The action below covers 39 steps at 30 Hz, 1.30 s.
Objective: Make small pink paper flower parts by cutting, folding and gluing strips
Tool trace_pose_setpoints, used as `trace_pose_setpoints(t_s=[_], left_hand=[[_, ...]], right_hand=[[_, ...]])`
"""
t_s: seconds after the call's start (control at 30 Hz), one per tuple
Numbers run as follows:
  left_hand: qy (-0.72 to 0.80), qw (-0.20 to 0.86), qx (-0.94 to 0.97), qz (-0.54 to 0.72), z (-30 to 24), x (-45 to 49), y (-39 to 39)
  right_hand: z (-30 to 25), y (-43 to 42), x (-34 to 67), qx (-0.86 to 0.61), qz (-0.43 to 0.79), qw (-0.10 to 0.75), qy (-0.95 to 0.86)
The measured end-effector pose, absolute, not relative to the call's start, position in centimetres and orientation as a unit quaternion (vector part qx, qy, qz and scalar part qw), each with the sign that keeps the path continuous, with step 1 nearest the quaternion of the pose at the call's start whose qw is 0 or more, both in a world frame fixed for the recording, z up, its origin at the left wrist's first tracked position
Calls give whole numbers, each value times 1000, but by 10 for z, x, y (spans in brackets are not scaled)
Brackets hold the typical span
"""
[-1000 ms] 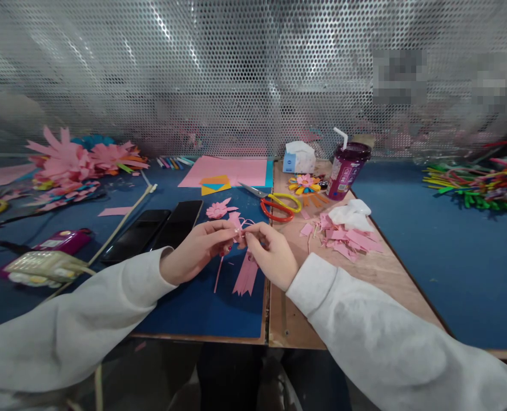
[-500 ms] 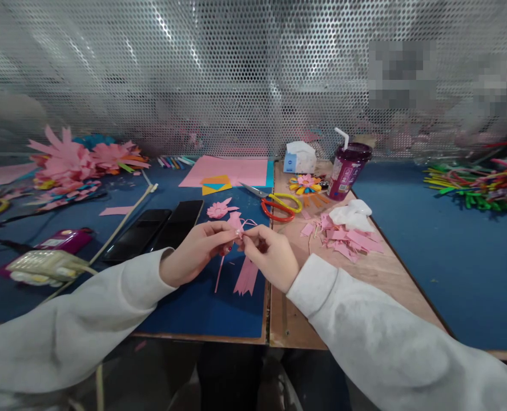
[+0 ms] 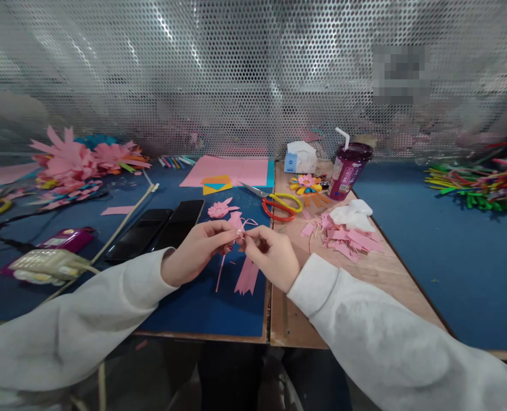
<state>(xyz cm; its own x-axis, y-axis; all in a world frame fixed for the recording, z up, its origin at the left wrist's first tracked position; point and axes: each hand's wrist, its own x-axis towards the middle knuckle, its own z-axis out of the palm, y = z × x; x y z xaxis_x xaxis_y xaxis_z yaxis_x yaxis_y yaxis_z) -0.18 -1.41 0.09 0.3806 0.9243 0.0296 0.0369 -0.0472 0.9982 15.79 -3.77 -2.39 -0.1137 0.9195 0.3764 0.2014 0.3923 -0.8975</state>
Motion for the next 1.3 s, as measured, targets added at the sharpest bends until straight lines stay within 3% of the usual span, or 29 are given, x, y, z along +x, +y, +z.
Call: trace_pose_setpoints(t_s=[0.33, 0.77, 1.13, 1.3], left_hand=[[409, 549, 627, 372, 4, -1, -17], [410, 549, 643, 343, 4, 1, -15], [398, 557, 649, 331, 4, 2, -14], [423, 562, 593, 391, 5, 1, -13]], right_hand=[[-23, -39, 159, -458, 333, 493, -661], [-22, -32, 157, -439, 473, 517, -562], [-22, -32, 157, -452, 409, 511, -606], [-22, -33, 158, -470, 394, 509, -604]])
